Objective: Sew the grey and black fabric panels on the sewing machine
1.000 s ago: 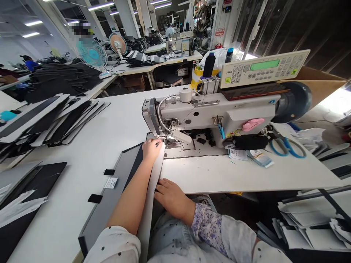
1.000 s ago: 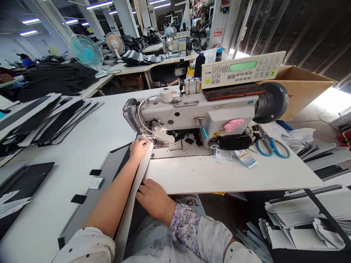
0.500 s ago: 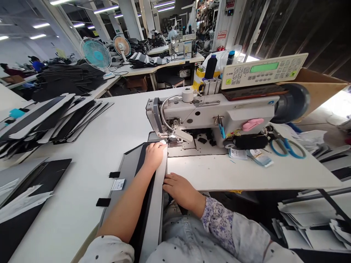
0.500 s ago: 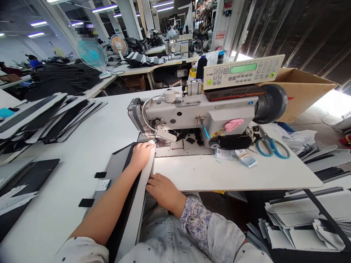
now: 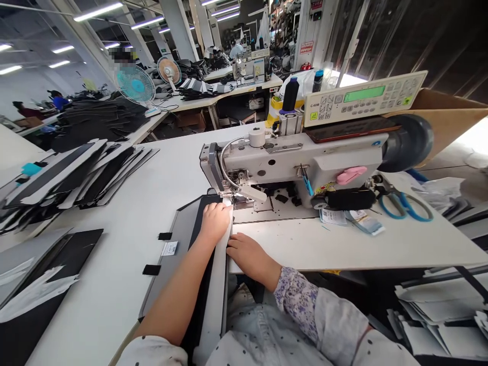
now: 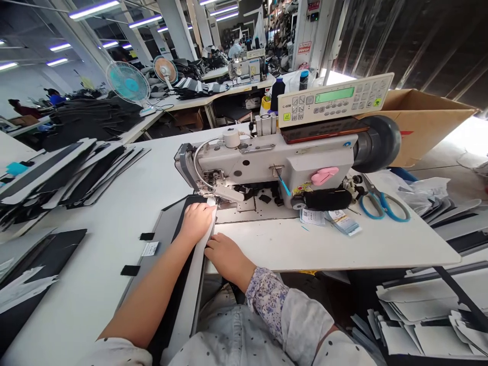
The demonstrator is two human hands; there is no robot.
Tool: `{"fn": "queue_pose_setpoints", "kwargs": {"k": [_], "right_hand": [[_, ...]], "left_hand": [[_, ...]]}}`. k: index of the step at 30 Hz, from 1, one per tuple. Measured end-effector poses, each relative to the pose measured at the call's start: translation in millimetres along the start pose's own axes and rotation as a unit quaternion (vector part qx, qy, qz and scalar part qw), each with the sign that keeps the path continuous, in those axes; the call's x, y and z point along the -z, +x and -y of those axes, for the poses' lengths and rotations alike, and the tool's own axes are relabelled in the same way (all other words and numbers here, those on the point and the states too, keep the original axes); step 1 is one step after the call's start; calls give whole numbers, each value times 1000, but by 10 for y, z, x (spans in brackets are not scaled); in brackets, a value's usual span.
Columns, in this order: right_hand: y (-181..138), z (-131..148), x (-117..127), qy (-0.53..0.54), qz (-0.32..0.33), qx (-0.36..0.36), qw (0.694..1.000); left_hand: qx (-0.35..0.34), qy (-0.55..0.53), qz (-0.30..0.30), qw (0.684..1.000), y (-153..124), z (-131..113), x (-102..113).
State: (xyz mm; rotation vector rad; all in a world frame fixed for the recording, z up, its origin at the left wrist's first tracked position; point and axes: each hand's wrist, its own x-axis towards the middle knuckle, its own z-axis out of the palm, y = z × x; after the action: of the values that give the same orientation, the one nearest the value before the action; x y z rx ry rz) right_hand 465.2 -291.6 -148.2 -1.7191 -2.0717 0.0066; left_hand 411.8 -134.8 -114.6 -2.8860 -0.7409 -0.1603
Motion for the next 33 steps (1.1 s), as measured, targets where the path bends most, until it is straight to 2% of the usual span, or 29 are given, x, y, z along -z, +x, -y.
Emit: {"fn": "queue_pose_setpoints", "kwargs": {"k": [5,9,13,23,27,33], "right_hand": [[81,-102,-54,-8,-22,-24,999],[126,-152,-58,8,-28,-54,998],[143,-157,-11,3,-20,-64,998],[133,-129,11,-37,-22,-61,997],[12,-6,26,-32,-7,-43,999],[-273,251,-52,5,-9,-1,1000]], "left_hand": [[37,-11,75,996,-37,-99,141],[85,-59,125,987,21,-136,132],[121,-86,121,981,102,-136,95],[99,-107,132,981,76,-103,129],[97,-99,133,981,81,-119,167],[73,-97,134,984,-52,-97,163]]}}
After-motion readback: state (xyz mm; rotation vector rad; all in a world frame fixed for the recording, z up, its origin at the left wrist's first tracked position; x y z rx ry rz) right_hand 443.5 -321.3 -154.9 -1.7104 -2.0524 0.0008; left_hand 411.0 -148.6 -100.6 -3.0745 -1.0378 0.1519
